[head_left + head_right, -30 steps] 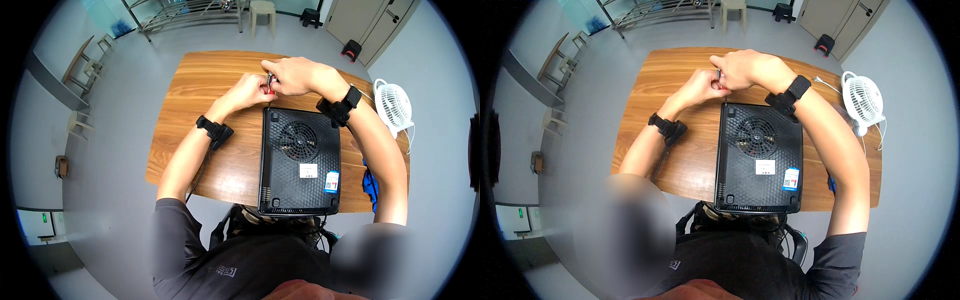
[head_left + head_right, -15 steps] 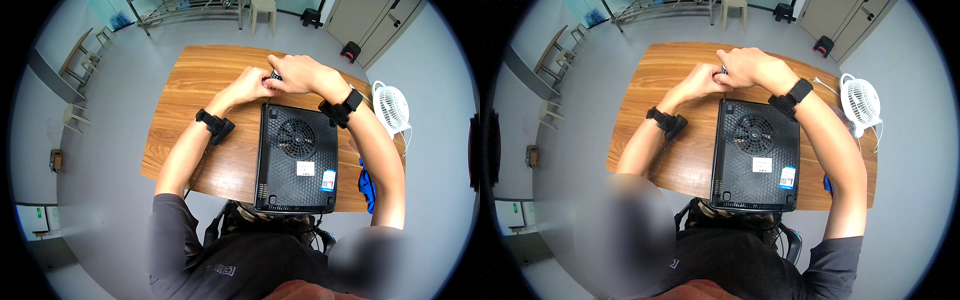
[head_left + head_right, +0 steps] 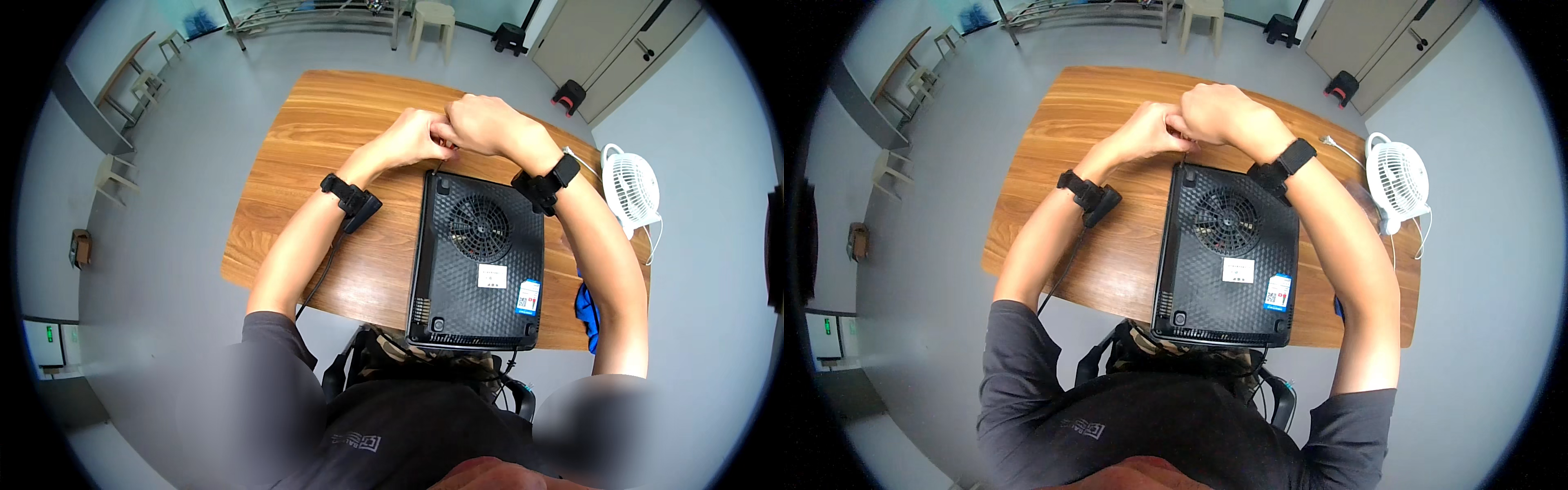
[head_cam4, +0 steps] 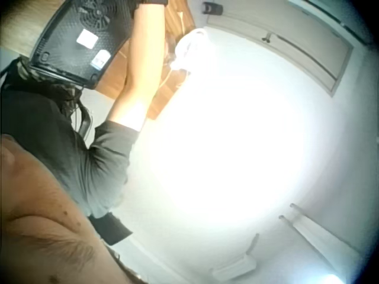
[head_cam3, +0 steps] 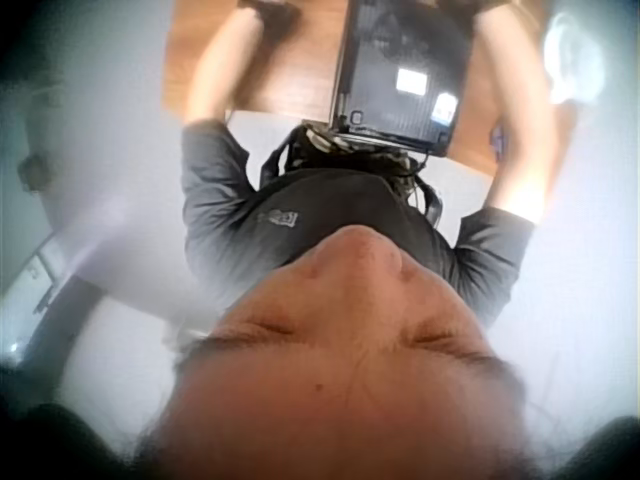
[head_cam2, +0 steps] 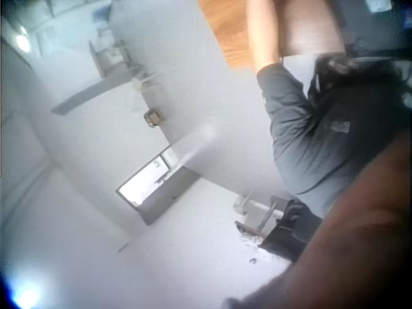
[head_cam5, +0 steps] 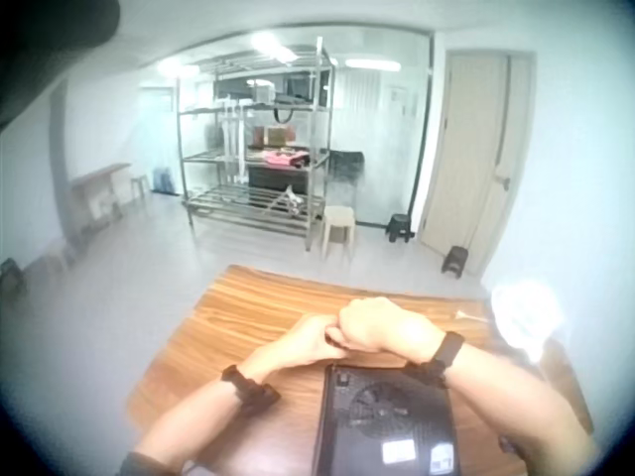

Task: The person reassembles a portable induction cooktop by placing the top casing onto the base, aligning the edges, and securing it with a screwdriver. They then wipe the exterior surfaces with a blue cloth.

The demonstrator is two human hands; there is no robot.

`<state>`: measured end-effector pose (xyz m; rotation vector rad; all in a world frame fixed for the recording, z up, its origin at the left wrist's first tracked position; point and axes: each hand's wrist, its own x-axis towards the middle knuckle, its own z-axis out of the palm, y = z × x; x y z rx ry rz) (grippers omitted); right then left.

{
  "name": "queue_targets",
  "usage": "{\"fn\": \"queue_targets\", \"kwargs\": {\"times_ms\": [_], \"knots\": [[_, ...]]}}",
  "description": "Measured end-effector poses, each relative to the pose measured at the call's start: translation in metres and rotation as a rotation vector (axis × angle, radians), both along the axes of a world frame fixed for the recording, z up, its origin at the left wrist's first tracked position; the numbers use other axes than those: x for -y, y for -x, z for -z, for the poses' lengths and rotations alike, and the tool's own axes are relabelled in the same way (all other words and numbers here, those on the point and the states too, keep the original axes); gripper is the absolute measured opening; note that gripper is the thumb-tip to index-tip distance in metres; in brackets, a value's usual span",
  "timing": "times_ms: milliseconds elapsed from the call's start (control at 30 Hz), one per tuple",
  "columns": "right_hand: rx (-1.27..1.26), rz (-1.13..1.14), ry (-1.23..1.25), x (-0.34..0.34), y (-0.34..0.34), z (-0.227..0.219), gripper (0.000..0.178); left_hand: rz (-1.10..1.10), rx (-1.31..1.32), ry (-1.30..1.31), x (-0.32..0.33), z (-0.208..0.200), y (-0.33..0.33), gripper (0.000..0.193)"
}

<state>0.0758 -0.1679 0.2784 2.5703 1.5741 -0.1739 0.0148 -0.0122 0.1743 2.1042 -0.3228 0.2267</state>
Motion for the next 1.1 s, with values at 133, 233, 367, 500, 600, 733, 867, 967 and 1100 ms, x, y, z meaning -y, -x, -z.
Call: {"fn": "queue_targets", "kwargs": {"times_ms": [133,233,367,500,600,733,867,967,1100], "knots": [[0.02,-0.157,-0.171,0.015,-0.012,0.01,0.038,-0.041,-0.056,-0.136,-0.009,0.001,-0.008,0.028],[0.009,-0.209,-0.147,0.017,-0.024,0.016,0.039,-0.028,-0.094,-0.172,-0.009,0.001,-0.009,0.031],[0.005,-0.027,-0.038,0.006,-0.018,0.006,0.045,-0.018,-0.089,-0.052,-0.008,0.004,-0.008,0.032],[0.047,0.04,0.14,-0.003,-0.011,-0.004,0.053,-0.012,0.021,-0.017,-0.008,0.004,-0.008,0.031],[0.078,0.046,0.153,-0.004,-0.006,-0.007,0.054,-0.038,0.004,-0.031,-0.009,0.006,-0.007,0.029],[0.093,-0.141,-0.12,0.009,-0.013,0.006,0.05,-0.062,-0.042,-0.08,-0.015,0.005,-0.008,0.025],[0.04,-0.088,-0.094,0.008,-0.018,0.008,0.051,-0.021,-0.026,-0.05,-0.011,0.006,-0.007,0.028],[0.01,0.038,0.012,-0.005,-0.008,-0.005,0.053,-0.022,-0.019,-0.015,-0.011,0.007,-0.007,0.031],[0.054,0.087,0.012,-0.009,-0.01,-0.002,0.057,-0.034,0.038,0.044,-0.007,0.015,-0.007,0.032]]}}
